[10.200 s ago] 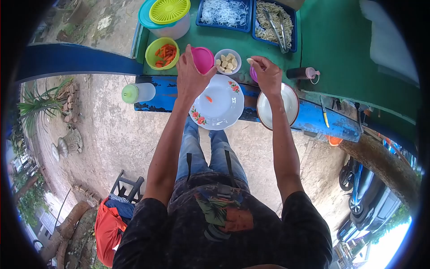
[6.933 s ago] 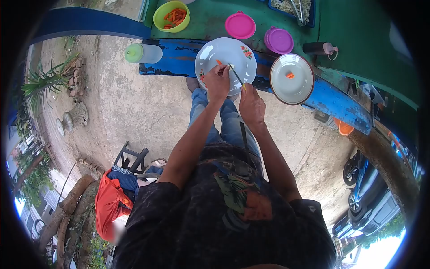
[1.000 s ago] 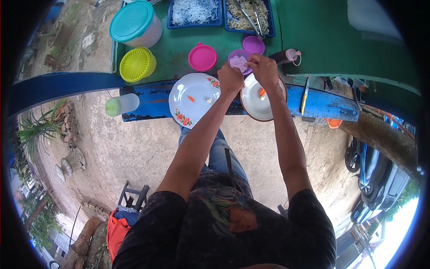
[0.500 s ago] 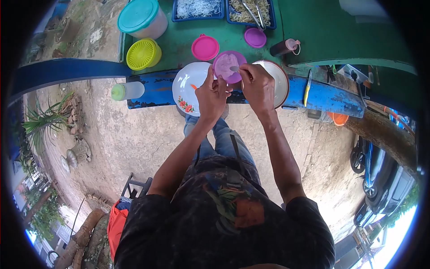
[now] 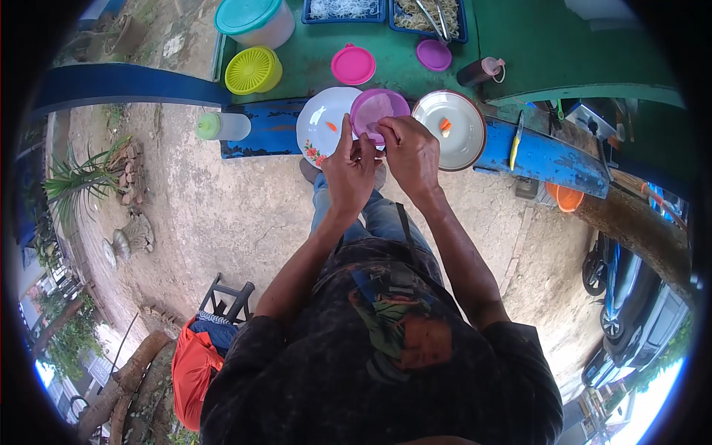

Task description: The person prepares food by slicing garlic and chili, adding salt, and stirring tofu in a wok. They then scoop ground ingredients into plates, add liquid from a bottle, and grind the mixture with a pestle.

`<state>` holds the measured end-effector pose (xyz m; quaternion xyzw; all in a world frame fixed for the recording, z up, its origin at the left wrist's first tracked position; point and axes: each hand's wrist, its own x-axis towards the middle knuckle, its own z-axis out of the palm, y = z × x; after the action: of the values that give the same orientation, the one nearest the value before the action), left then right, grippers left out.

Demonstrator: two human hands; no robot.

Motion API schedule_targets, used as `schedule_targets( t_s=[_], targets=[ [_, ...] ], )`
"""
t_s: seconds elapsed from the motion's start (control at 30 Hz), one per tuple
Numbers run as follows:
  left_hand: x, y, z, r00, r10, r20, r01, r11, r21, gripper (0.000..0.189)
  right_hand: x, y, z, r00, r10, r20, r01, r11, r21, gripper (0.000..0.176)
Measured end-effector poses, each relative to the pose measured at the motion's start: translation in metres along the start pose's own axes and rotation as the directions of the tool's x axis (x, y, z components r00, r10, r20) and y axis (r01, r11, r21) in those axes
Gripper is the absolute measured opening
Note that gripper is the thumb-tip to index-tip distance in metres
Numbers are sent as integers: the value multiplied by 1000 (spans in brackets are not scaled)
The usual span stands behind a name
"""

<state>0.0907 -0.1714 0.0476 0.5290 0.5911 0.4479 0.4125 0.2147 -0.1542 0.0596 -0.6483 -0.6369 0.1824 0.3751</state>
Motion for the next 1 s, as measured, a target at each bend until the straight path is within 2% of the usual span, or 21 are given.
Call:
schedule_targets(
  t_s=[0.07,0.23,0.3,0.37,0.43,0.6,0.7,0.77,0.83,0.9,0.97,1.0],
  targets=[
    [-1,2,0,1000,-9,2,9,1000,14,49,-2,2,3,998,55,11,-55,998,37,8],
    [-4,5,-4,996,82,38,-89,962,257,47,-8,-2,9,978,205,39,-208,966,156,11],
    [-4,7,-3,996,84,30,-88,971,223,49,-9,-7,8,965,256,55,-262,947,186,12],
    [-5,4,-1,996,85,21,-87,978,188,51,-8,-14,4,863,485,142,-501,784,366,14],
    [-6,-4,2,999,45,11,-46,995,93,51,-10,-9,4,867,484,120,-492,792,361,15],
    [-6,-9,2,1000,8,28,-9,1000,28,51,-9,-4,-8,844,522,123,-529,774,349,18],
    [-5,-8,3,999,-42,30,42,999,-16,52,-15,8,-16,819,559,130,-551,704,447,21],
    [-3,-8,3,996,-83,40,84,995,-45,52,-21,23,-26,799,591,112,-527,598,604,23],
    [0,-16,-2,989,-82,122,76,996,53,53,-26,41,-44,752,652,98,-559,552,619,22],
    [0,-20,-2,986,-108,130,107,994,16,52,-33,74,-57,690,724,-10,-564,547,619,20],
    [1,-21,-2,986,-135,102,140,989,-43,51,-42,117,-58,696,713,-86,-527,588,613,20],
    [1,-19,-3,983,-151,108,159,985,-69,50,-44,133,-59,678,715,-171,-579,662,476,20]
  ],
)
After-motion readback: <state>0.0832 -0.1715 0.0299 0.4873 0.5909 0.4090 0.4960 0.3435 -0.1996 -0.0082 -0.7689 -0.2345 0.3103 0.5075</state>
